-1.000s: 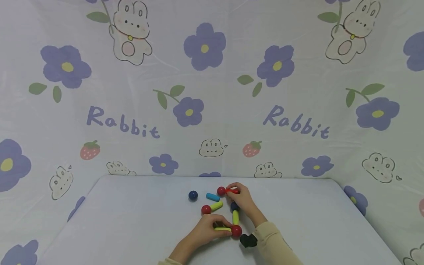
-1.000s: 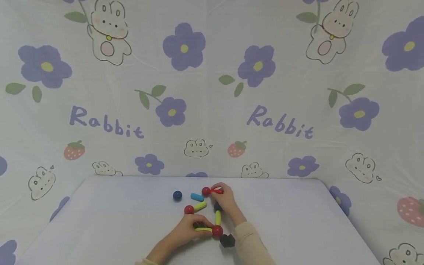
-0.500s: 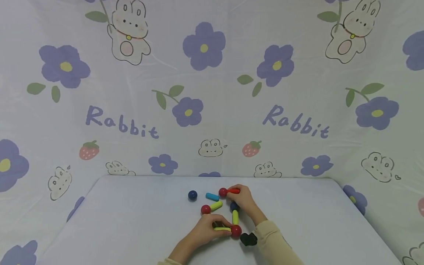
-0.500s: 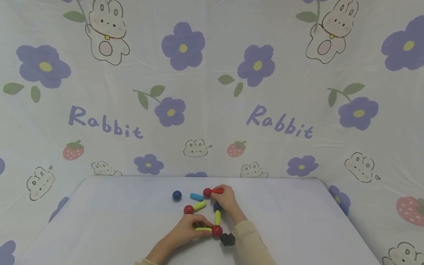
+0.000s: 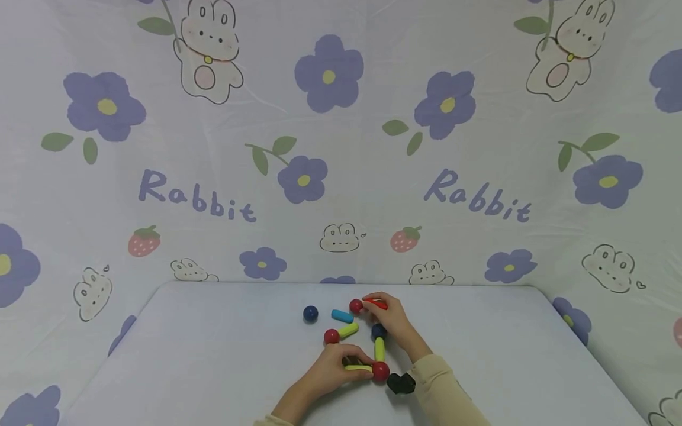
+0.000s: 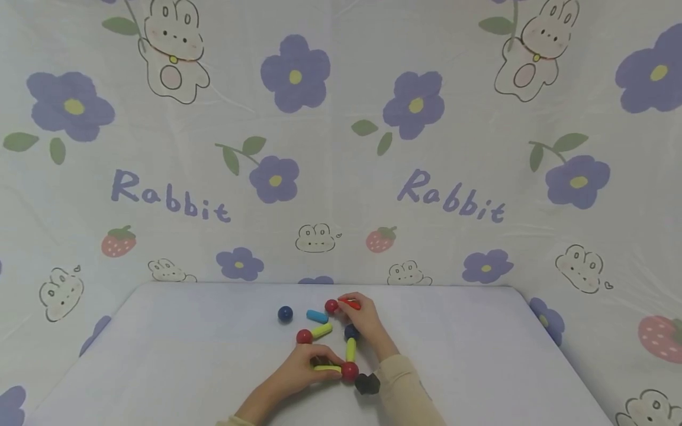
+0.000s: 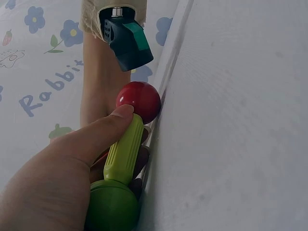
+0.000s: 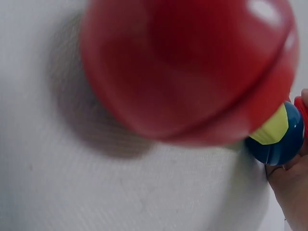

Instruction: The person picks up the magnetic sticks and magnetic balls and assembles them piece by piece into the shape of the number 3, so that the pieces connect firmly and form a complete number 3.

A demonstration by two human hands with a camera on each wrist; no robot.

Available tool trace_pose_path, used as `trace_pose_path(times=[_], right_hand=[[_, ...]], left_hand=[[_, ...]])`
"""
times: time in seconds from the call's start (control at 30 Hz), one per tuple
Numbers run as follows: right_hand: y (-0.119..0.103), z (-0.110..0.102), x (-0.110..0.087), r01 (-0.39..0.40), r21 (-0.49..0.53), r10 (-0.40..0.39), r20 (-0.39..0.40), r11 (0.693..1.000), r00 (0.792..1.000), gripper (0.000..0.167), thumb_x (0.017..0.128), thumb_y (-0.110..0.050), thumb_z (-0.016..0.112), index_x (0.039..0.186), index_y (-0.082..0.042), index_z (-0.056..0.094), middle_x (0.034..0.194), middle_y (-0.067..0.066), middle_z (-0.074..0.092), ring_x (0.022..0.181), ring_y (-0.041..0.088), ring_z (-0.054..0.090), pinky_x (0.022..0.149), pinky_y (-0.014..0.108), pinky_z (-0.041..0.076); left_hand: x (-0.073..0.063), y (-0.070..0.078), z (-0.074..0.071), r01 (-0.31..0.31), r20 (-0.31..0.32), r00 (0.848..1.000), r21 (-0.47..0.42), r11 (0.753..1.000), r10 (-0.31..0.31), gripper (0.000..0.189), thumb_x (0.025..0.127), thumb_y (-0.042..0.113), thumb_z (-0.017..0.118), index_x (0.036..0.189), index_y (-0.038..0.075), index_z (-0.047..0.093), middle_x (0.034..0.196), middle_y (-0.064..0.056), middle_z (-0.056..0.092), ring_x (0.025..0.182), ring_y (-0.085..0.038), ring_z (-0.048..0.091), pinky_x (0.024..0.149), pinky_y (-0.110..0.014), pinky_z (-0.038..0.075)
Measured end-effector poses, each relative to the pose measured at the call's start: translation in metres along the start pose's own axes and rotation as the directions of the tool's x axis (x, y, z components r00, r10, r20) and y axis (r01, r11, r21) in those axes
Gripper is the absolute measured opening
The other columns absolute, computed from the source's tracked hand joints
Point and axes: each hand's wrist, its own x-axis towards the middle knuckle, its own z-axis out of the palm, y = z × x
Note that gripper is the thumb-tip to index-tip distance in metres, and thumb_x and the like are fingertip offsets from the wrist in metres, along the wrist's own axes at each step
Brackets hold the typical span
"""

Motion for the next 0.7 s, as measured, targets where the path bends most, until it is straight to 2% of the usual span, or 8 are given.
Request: trace_pose_path(times=[0.13,0.4,0.6,0.7], right_hand=[[-0.0017,-0.0002,-0.0005,0.008,0.017,-0.008,0.017,1.0,1.0,0.026,0.088,-0.021,0.057,0.111,-0.007,0.057,0.092,0.01,0.063,0.079,0.025,0.058,0.072,0.031,0.049],[-0.0026,-0.0058,-0.0041,-0.004,0.106,0.007,-0.025,0.994,1.0,0.026,0.094,-0.015,0.046,0.114,-0.004,0.058,0.091,0.016,0.061,0.08,0.029,0.051,0.066,0.031,0.044],[0.0004,-0.0088,-0.0067,0.008,0.128,-0.003,-0.039,0.992,0.999,0.027,0.092,-0.014,0.051,0.116,-0.004,0.057,0.1,0.013,0.062,0.087,0.029,0.054,0.076,0.035,0.047],[0.0023,-0.0092,-0.0072,-0.002,0.158,0.013,-0.067,0.987,0.998,0.027,0.09,-0.015,0.055,0.115,-0.005,0.056,0.1,0.011,0.062,0.088,0.025,0.059,0.079,0.033,0.047]], left_hand=[[0.0,0.0002,-0.0002,0.007,0.005,1.0,-0.001,1.0,-0.007,0.019,0.077,0.031,0.07,0.095,0.025,0.068,0.086,0.014,0.064,0.075,-0.007,0.057,0.069,-0.024,0.048],[0.0004,-0.0002,0.0003,0.022,0.001,1.0,0.003,1.0,-0.022,0.02,0.076,0.033,0.069,0.095,0.025,0.068,0.086,0.014,0.064,0.075,-0.007,0.057,0.069,-0.024,0.048],[0.0,0.0018,0.0001,0.035,0.001,0.999,0.002,0.999,-0.035,0.02,0.076,0.033,0.069,0.095,0.026,0.068,0.086,0.013,0.064,0.076,-0.007,0.057,0.07,-0.024,0.047],[-0.0005,0.0032,-0.0001,0.051,0.001,0.999,0.001,0.999,-0.051,0.019,0.076,0.033,0.069,0.094,0.027,0.068,0.086,0.012,0.064,0.075,-0.007,0.057,0.07,-0.024,0.047]])
